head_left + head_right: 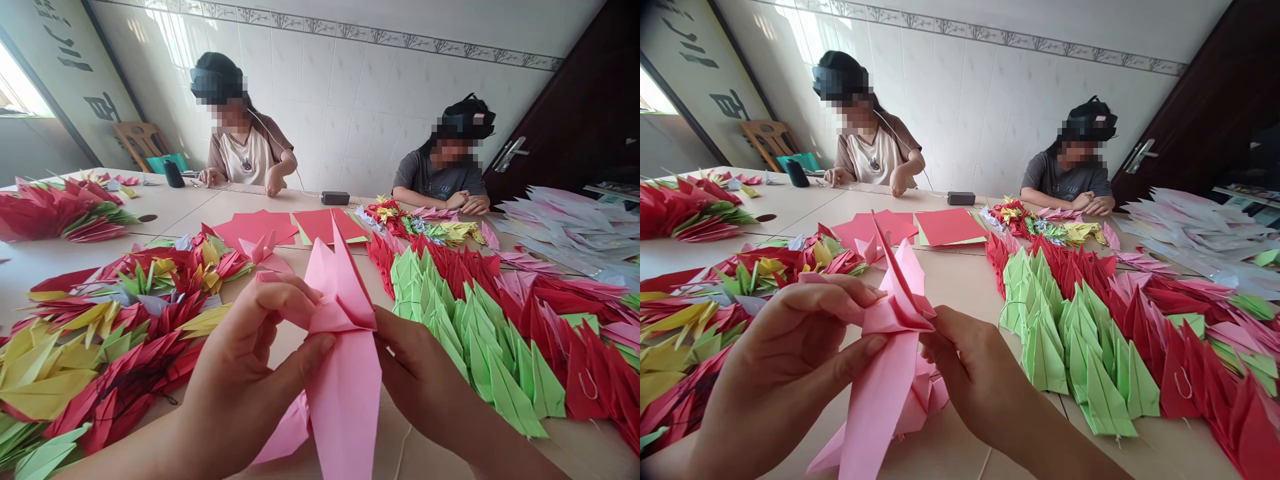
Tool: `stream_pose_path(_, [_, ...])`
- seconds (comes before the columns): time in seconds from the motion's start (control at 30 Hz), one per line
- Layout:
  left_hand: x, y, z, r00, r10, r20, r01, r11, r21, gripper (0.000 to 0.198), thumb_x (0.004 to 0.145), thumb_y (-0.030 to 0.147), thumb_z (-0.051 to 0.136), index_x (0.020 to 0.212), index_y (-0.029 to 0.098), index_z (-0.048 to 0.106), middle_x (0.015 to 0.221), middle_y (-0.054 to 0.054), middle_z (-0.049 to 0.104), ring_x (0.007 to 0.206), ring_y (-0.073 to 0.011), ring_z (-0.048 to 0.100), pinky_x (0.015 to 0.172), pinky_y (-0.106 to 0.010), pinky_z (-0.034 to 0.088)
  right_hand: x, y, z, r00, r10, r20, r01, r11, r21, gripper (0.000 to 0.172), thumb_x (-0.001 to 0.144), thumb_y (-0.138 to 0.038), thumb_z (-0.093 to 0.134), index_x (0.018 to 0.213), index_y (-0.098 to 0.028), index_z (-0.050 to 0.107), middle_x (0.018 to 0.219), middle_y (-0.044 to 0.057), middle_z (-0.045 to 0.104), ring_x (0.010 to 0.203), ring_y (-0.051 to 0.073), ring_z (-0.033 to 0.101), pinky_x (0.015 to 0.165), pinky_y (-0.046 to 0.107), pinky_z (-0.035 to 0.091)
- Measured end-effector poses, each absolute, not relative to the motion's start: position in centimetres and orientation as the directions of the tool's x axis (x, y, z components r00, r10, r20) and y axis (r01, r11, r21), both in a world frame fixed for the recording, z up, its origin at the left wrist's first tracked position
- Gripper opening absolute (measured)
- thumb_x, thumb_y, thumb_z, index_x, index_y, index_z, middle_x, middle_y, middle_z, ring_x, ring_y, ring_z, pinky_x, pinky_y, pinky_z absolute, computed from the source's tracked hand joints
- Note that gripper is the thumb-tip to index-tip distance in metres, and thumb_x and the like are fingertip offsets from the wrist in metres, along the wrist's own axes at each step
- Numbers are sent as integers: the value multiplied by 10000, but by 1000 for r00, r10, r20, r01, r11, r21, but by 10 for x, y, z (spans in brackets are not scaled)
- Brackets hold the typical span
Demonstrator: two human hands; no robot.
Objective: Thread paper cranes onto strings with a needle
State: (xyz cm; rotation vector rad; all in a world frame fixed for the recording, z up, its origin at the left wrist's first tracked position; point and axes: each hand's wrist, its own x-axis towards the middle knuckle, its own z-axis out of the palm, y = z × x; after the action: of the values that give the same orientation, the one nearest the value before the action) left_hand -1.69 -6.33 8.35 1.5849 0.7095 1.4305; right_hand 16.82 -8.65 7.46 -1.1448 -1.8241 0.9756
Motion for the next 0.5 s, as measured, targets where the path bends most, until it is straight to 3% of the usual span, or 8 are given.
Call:
stream_pose_path(0.37, [-17, -64, 84, 192, 864, 465, -127, -448, 885, 274, 788, 63, 706, 865, 320, 651, 977, 30, 621, 1099, -156, 533, 891, -193, 493, 170, -85, 73, -274, 941, 198, 372, 294, -881, 219, 990, -206, 422, 820, -202, 560, 724, -30, 549, 655, 129, 488, 572, 197, 393])
stream_pose_path(0.5, [-18, -63, 85, 189, 863, 468, -129, -451, 883, 265, 786, 66, 710, 863, 312, 649, 961, 26, 623, 1084, -159, 543, 896, -198, 495, 170, -85, 72, -282, 940, 191, 333, 283, -899, 208, 1001, -227, 415, 882, -209, 584, 756, -23, 570, 671, 133, 510, 577, 198, 408])
